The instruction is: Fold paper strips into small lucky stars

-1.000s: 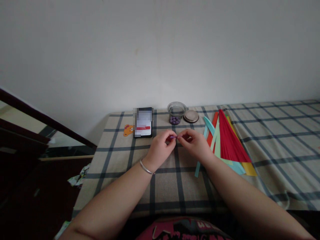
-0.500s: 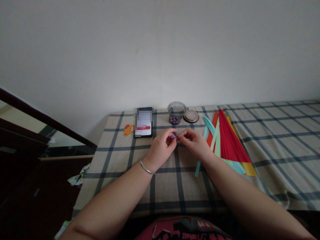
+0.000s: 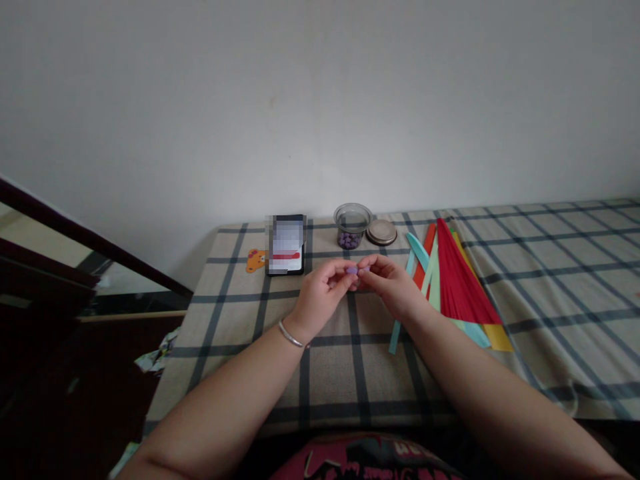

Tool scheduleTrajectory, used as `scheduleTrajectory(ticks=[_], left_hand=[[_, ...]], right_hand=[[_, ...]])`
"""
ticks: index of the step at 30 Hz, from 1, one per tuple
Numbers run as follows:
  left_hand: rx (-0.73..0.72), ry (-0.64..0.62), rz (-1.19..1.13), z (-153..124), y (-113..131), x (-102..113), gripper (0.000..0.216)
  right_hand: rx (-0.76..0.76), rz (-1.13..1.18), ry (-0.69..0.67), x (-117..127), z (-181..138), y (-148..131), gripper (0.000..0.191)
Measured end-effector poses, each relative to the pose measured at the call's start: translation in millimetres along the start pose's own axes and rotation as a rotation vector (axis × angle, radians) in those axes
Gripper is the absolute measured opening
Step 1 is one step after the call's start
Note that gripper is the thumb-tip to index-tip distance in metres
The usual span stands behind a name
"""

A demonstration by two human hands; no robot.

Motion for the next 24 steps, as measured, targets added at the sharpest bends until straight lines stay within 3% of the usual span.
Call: scheduleTrajectory(ticks=[7,14,24], left_hand=[[-0.072,-0.011,0.106,0.1,5.7,0.5,0.019],[-0.162,0.071,0.352,-1.4,11.1,5.8,0.017],[-0.044,0.077,0.201,0.6,5.2,2.5,0.016]], right_hand=[[0.011,0.028,0.015,3.1,0.3,0.2,0.032],[0.024,0.041,0.029,2.4,-0.2,-2.1,0.034],[0.165,-0.164,0.011,-1.1,-2.1,-8.3,0.027]])
Point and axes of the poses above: each hand's wrist, its own z-axis towards the middle knuckle, its own x-axis out of the back of the hand, y = z × x, the point moved 5 cm from there along z, towards the middle knuckle, and after that the axes turned 5 degrees about x, right-handed, at the moved point
